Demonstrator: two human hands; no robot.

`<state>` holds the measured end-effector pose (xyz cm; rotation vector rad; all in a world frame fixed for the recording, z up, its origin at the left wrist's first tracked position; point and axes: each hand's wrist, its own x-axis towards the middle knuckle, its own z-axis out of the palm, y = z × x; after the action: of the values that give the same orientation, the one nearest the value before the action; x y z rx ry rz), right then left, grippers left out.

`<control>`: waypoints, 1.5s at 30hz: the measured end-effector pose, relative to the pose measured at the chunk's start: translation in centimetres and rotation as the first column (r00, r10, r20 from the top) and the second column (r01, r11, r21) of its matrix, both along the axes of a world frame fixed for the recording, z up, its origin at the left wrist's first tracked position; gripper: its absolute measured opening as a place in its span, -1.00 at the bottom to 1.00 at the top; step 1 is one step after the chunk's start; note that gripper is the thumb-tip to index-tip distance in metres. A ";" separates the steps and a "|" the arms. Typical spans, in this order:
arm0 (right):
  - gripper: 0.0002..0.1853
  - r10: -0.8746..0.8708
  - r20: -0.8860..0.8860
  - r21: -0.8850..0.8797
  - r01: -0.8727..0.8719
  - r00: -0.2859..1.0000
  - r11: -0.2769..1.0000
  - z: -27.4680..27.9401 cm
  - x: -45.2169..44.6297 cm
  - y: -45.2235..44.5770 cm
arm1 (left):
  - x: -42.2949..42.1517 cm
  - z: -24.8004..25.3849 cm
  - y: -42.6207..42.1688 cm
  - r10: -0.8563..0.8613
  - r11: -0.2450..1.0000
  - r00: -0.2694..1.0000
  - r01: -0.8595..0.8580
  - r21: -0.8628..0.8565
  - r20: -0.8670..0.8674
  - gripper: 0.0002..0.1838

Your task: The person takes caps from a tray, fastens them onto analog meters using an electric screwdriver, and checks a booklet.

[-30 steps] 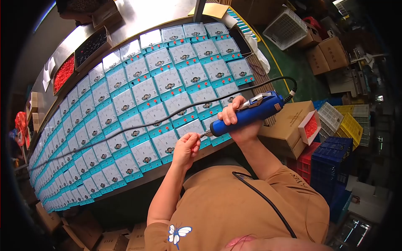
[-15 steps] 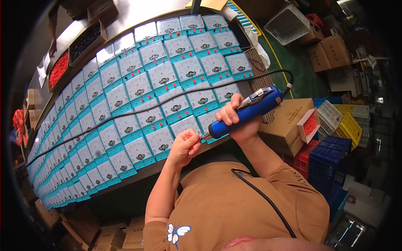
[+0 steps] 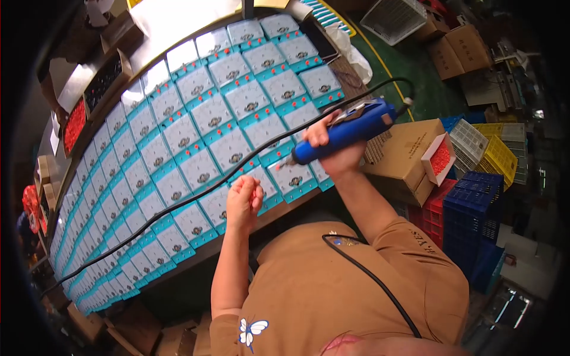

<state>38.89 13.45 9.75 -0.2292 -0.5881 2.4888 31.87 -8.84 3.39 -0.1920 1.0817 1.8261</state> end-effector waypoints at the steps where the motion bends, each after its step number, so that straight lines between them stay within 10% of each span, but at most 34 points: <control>1: -0.40 -0.022 -0.001 0.131 0.022 1.000 0.991 -0.5 0.1 1.0 | 0.0 -0.2 0.0 -0.001 1.000 1.000 0.001 0.007 -0.025 -0.73; 24: -0.29 0.026 0.186 0.692 -0.150 0.982 0.706 -6.7 -1.0 -1.9 | 2.1 -1.0 -0.8 -0.062 0.998 0.982 0.058 0.026 0.176 -0.79; 32: -0.43 0.015 0.058 0.421 -0.038 0.998 0.906 -4.3 -2.7 -0.1 | 2.1 -0.4 -1.0 -0.101 0.993 0.977 0.087 0.082 0.188 -0.73; 38: -0.43 0.068 0.549 0.380 -0.321 0.833 0.867 0.3 -9.9 3.1 | 2.4 0.4 -1.2 -0.125 0.989 0.962 0.101 0.111 0.244 -0.73; 41: -0.31 -0.265 0.567 0.821 -0.506 0.780 0.266 -5.2 -12.9 3.6 | 2.3 1.1 -1.2 -0.117 0.989 0.957 0.088 0.120 0.264 -0.75; 45: -0.41 -0.487 0.511 0.618 -0.697 0.708 -0.363 -4.7 -14.3 1.6 | 2.0 1.5 -1.7 -0.099 0.994 0.961 0.082 0.079 0.258 -0.75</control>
<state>24.56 15.02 5.09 -0.3651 -3.0385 0.7091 33.90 -10.54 4.86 -0.3285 0.8294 1.6975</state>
